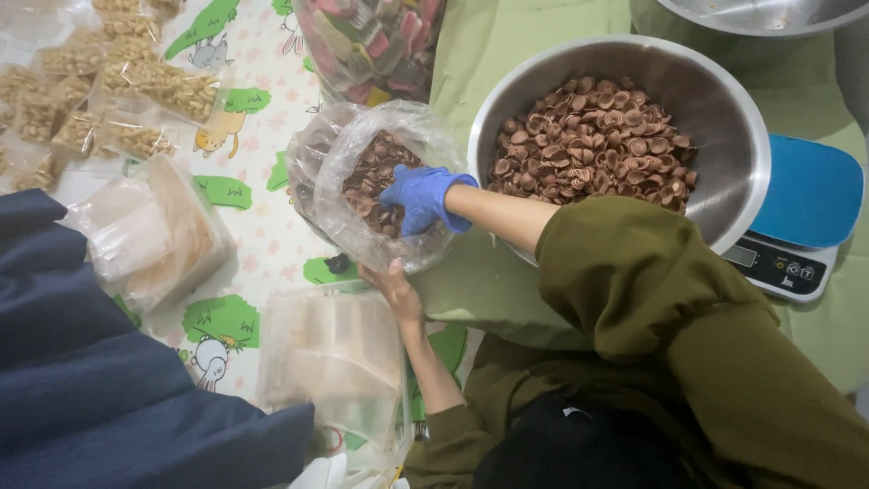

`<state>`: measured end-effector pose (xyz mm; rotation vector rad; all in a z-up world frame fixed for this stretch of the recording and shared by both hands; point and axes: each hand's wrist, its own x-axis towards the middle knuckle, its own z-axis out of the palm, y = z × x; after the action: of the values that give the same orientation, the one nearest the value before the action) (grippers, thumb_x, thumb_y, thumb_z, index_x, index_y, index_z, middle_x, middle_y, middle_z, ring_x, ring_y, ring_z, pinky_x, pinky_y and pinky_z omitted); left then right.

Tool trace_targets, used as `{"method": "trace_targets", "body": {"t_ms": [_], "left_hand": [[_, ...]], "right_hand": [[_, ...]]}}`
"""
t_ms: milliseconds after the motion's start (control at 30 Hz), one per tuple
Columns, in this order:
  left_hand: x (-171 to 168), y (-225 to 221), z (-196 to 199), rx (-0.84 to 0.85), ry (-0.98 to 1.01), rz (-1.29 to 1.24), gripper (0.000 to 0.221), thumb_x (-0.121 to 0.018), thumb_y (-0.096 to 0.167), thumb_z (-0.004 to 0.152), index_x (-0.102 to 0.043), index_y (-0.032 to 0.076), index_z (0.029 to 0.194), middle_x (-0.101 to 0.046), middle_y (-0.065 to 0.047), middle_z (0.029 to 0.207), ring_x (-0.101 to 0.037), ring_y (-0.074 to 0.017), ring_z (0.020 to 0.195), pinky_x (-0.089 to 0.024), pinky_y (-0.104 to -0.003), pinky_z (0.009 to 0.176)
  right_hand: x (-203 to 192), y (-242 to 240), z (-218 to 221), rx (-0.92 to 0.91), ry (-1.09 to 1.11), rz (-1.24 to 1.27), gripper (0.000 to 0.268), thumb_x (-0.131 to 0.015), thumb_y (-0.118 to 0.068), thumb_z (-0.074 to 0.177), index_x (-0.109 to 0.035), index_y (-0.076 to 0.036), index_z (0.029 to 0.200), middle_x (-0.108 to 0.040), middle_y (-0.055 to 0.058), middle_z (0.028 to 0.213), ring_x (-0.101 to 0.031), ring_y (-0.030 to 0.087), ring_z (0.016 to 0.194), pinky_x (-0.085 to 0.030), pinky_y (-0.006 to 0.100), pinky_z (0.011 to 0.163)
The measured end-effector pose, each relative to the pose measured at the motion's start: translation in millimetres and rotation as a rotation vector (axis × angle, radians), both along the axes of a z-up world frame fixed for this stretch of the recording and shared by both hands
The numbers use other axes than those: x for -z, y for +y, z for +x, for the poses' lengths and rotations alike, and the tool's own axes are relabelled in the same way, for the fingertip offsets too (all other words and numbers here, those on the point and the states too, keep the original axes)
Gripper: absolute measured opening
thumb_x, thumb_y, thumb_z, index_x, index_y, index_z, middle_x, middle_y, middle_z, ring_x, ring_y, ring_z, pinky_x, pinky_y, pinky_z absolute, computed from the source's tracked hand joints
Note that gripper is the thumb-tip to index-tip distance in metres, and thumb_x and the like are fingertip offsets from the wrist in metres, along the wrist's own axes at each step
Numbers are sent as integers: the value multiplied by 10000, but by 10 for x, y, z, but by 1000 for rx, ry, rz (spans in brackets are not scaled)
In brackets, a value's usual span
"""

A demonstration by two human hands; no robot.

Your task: The person repeatedly scoops small brown confectionery pieces from a large metal bowl and places them into a clear plastic bag held open with the other hand. The task continues throughout the clip with the same repetitive scooping and filling motion.

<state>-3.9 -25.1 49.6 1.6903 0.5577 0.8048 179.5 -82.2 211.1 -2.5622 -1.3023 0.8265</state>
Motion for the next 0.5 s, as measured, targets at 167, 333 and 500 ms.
{"method": "trace_targets", "body": {"t_ms": [167,333,500], "left_hand": [[-5,-7,24,-24,33,-24,783,-521,404,951,-136,210,1604,-173,-119,1571,-183,-341,1485,-138,-582,1239],[50,44,-4,-28,57,-3,762,-503,394,983,-135,176,1613,-170,-143,1565,-182,-364,1483,-126,-599,1240],[314,120,-21,-23,6,-28,824,-520,380,973,-78,129,1621,-102,-191,1601,-88,-400,1515,-66,-616,1241]], "right_hand": [[-89,-81,-66,17,88,108,578,-820,-315,641,-752,-272,1213,-635,134,1291,-677,393,1152,-583,498,940],[-147,-104,-68,142,181,258,499,-773,-213,620,-765,-200,1119,-751,115,1082,-725,356,1060,-606,459,880],[-30,90,70,621,644,631,414,-779,-168,568,-774,-155,982,-713,119,981,-688,274,941,-551,408,756]]}}
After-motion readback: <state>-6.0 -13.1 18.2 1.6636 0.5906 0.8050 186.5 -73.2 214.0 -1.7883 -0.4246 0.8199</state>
